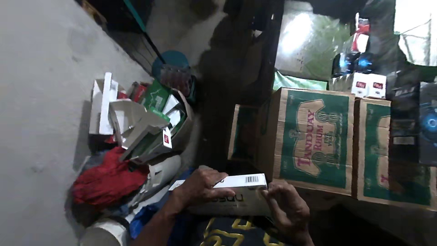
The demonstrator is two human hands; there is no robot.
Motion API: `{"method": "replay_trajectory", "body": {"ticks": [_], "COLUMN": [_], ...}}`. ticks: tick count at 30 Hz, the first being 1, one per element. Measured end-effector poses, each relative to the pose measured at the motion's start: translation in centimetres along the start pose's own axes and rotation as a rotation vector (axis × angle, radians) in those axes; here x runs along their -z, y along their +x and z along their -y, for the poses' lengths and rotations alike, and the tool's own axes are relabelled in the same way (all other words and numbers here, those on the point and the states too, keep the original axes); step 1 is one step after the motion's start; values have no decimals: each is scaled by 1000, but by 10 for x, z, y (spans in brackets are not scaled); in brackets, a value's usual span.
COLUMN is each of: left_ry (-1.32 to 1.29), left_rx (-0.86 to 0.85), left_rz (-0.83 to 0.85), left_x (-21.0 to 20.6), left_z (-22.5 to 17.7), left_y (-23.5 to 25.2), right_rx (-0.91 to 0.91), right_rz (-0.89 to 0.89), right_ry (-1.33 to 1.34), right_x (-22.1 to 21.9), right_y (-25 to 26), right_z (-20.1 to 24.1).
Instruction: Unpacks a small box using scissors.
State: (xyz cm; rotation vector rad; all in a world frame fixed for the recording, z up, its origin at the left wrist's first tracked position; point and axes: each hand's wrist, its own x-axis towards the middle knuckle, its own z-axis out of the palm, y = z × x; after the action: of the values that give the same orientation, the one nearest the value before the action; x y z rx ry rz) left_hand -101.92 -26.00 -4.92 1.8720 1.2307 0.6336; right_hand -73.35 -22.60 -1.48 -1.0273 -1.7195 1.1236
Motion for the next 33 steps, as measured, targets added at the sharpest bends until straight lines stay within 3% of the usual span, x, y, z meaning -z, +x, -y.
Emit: {"method": "replay_trajectory", "body": {"ticks": [5, 11, 15, 22, 27, 33], "left_ry": [-60, -139, -152, -274, -232, -152], "left_rx": [-122, -229, -333, -483, -514, -495], "left_rz": [144, 399, 536, 698, 724, 641], "left_x": [32, 62, 95, 136, 142, 159], "left_z": [15, 61, 101, 129, 137, 148], "left_y": [56, 126, 179, 254, 274, 274], "right_rx": [-38, -188, -355, -401, -414, -358], "right_rz": [-146, -453, -588, -701, -778, -710], "right_ry": [-90, -221, -262, -508, -475, -336], "right_x": [2, -39, -77, -107, -114, -106], "right_y": [15, 29, 70, 134, 152, 167], "right_z": [-4, -4, 8, 33, 29, 2]}}
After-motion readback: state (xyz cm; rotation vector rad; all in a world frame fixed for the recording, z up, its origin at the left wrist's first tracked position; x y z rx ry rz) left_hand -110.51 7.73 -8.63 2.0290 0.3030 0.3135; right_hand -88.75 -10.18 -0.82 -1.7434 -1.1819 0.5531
